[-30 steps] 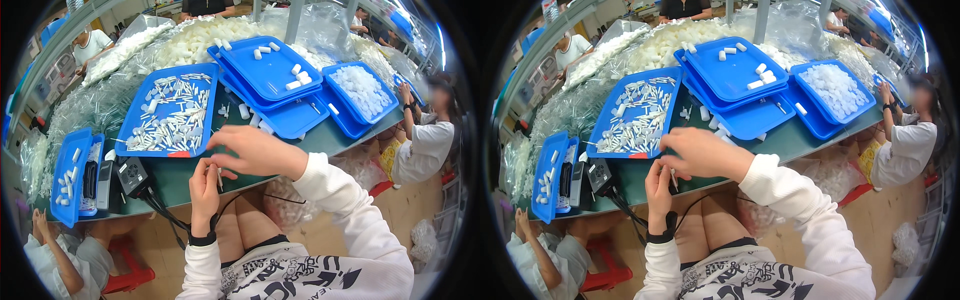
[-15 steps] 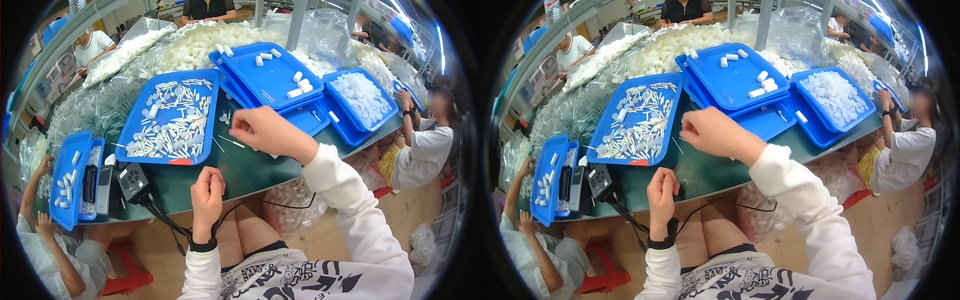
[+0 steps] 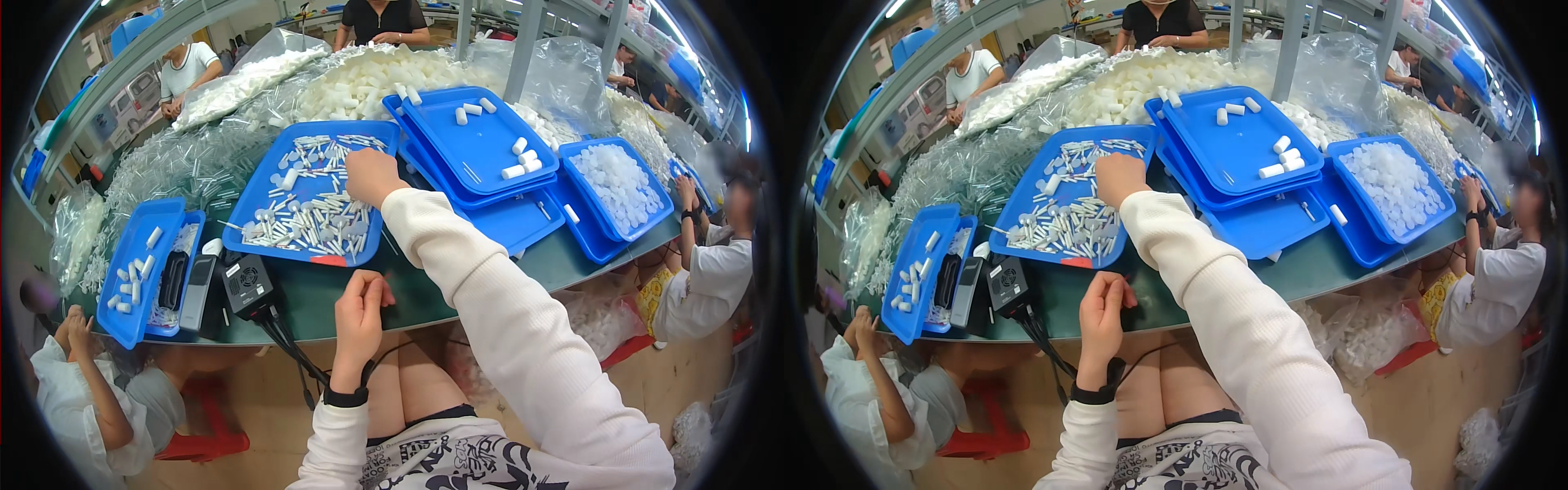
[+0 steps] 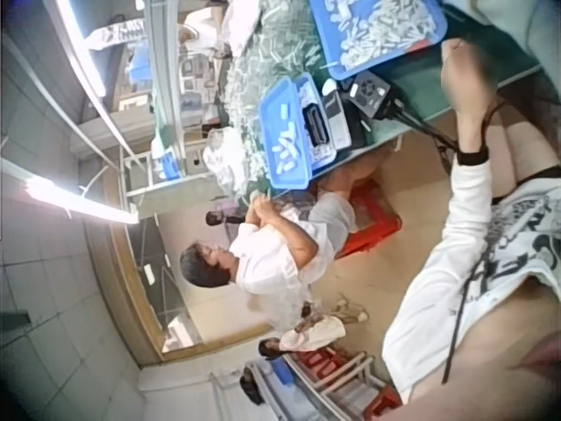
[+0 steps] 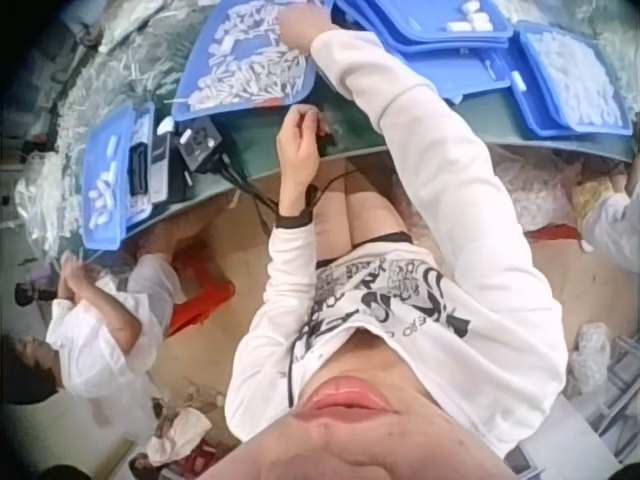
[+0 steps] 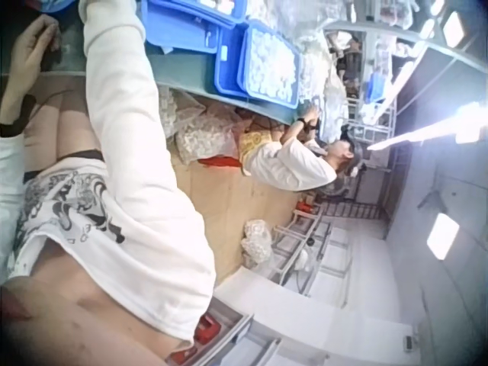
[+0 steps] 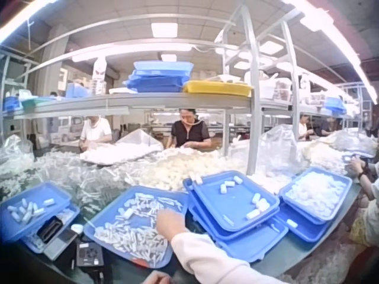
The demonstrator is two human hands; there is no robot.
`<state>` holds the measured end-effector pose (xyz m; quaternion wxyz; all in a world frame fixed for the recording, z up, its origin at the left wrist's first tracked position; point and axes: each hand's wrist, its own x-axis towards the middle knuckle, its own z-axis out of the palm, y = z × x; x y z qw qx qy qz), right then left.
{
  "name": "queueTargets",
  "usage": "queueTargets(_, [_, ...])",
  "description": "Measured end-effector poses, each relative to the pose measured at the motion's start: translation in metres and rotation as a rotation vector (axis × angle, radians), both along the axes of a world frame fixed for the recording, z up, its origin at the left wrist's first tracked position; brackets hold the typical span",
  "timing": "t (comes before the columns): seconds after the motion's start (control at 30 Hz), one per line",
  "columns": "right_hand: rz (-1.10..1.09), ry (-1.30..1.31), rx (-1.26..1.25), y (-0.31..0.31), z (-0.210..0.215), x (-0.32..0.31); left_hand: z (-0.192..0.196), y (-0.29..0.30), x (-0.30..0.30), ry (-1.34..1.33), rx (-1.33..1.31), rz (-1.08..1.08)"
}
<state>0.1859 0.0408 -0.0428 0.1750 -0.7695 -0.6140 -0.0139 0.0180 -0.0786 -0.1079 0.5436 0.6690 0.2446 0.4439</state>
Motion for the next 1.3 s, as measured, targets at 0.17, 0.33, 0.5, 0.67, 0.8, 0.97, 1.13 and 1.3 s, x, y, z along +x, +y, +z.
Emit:
queueTargets(0.17, [0.026, -0.009, 0.004, 0.004, -0.014, 0.010, -0.003, 0.003, 0.003, -0.058, -0.080, -0.012])
queueTargets(0.33, [0.008, -0.042, -0.002, 0.006, -0.013, 0.003, -0.003, 0.004, 0.000, -0.093, -0.098, -0.025])
queueTargets(0.5, [0.005, -0.025, 0.262, -0.007, 0.002, -0.011, -0.006, 0.007, -0.001, -0.146, -0.084, -0.012])
queueTargets(0.67, [-0.040, 0.119, 0.165, -0.021, 0.021, -0.009, 0.002, 0.002, 0.002, -0.104, -0.093, -0.024])
queueTargets(0.8, [-0.029, 0.255, 0.263, -0.057, 0.041, -0.024, 0.006, 0.002, -0.007, -0.115, -0.121, -0.009])
queueTargets(0.97, [0.069, 0.739, 0.334, -0.161, 0.049, -0.044, 0.001, 0.004, -0.006, -0.167, -0.152, -0.039])
queueTargets(1.13, [0.128, 1.476, 0.456, -0.195, -0.033, -0.035, 0.002, 0.000, -0.002, -0.173, -0.102, -0.053])
queueTargets(1.3, [0.156, 1.480, 0.496, -0.193, -0.055, -0.035, -0.003, 0.001, -0.002, -0.132, -0.076, -0.034])
